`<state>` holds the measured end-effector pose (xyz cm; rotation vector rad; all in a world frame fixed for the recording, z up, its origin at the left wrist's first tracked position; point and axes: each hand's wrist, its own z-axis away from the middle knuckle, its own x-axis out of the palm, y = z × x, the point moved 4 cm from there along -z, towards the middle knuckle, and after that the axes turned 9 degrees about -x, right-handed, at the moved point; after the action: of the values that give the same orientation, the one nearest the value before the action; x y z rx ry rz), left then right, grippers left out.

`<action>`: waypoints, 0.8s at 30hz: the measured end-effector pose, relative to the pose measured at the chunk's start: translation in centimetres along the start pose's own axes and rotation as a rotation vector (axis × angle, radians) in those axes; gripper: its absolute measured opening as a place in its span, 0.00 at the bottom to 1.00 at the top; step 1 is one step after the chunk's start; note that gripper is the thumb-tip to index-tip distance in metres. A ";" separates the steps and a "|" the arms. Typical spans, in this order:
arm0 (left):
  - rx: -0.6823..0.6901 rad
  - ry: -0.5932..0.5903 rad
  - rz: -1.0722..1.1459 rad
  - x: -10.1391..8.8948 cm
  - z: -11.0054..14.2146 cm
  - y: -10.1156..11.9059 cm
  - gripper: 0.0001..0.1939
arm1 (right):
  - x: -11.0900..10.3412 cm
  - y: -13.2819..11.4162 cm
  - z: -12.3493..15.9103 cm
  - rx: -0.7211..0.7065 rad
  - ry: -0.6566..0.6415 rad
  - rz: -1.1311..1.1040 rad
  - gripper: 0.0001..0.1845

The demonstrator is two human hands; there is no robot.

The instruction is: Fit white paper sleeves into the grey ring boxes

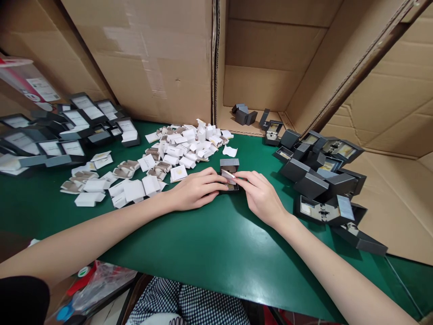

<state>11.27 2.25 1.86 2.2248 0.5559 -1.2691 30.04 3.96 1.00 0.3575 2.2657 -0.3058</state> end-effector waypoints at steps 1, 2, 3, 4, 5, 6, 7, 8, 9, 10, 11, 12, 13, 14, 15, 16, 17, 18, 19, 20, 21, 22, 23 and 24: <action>-0.001 -0.003 0.005 0.0 0.0 0.0 0.16 | 0.0 0.0 0.0 -0.005 0.005 -0.005 0.22; -0.002 -0.008 0.009 0.0 0.0 0.0 0.16 | 0.0 0.1 0.1 -0.013 0.011 -0.008 0.22; -0.004 -0.013 0.011 0.0 0.0 0.0 0.16 | 0.0 0.1 0.1 -0.021 0.015 -0.008 0.22; -0.006 -0.019 0.012 0.0 0.0 0.0 0.16 | 0.0 0.1 0.2 -0.028 0.016 -0.007 0.22; -0.009 -0.024 0.011 0.0 0.0 0.0 0.16 | 0.0 0.1 0.2 -0.034 0.011 -0.004 0.22; -0.012 -0.029 0.010 0.0 0.0 0.0 0.16 | 0.1 0.2 0.2 -0.035 0.003 0.001 0.22; -0.015 -0.032 0.007 0.0 0.0 0.0 0.16 | 0.1 0.2 0.2 -0.033 -0.009 0.009 0.23; -0.018 -0.035 0.004 0.0 0.0 0.0 0.16 | 0.2 0.2 0.2 -0.031 -0.028 0.020 0.24; -0.019 -0.035 0.002 0.0 0.0 0.0 0.16 | 0.2 0.3 0.2 -0.030 -0.049 0.036 0.25; -0.018 -0.033 0.000 0.0 0.0 0.0 0.16 | 0.3 0.2 0.2 -0.032 -0.073 0.056 0.26; -0.016 -0.031 -0.002 0.0 0.0 0.0 0.15 | 0.4 0.2 0.1 -0.036 -0.098 0.079 0.26; -0.013 -0.030 -0.004 0.0 0.0 0.0 0.15 | 0.4 0.1 0.1 -0.042 -0.124 0.104 0.27; -0.012 -0.029 -0.007 0.0 0.0 0.0 0.15 | 0.5 0.1 0.0 -0.048 -0.148 0.131 0.27; -0.012 -0.029 -0.010 0.0 0.0 0.1 0.15 | 0.5 0.0 -0.1 -0.054 -0.169 0.159 0.28; -0.014 -0.028 -0.015 0.0 0.0 0.1 0.15 | 0.5 -0.1 -0.1 -0.058 -0.186 0.190 0.29; -0.016 -0.029 -0.021 0.0 0.0 0.1 0.15 | 0.5 -0.2 -0.1 -0.061 -0.197 0.223 0.30; -0.019 -0.032 -0.028 0.0 0.0 0.1 0.15 | 0.4 -0.2 -0.2 -0.064 -0.203 0.256 0.30; -0.024 -0.036 -0.037 0.0 0.0 0.1 0.15 | 0.4 -0.3 -0.2 -0.069 -0.203 0.287 0.31; -0.031 -0.045 -0.046 0.1 0.0 0.1 0.16 | 0.3 -0.4 -0.2 -0.076 -0.197 0.312 0.31; -0.041 -0.056 -0.056 0.1 0.0 0.1 0.16 | 0.2 -0.5 -0.2 -0.082 -0.186 0.330 0.30; -0.051 -0.067 -0.064 0.2 0.0 0.0 0.16 | 0.1 -0.5 -0.3 -0.087 -0.168 0.339 0.29; -0.062 -0.076 -0.071 0.2 0.0 0.0 0.15 | 0.0 -0.6 -0.3 -0.089 -0.144 0.340 0.27; -0.070 -0.082 -0.076 0.2 0.0 0.0 0.15 | -0.2 -0.7 -0.3 -0.089 -0.120 0.334 0.25; -0.073 -0.087 -0.077 0.2 0.0 0.0 0.15 | -0.3 -0.7 -0.4 -0.089 -0.105 0.320 0.23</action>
<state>11.40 2.28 1.66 2.0958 0.6503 -1.3548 29.73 3.38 1.54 0.6329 2.0718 -0.0558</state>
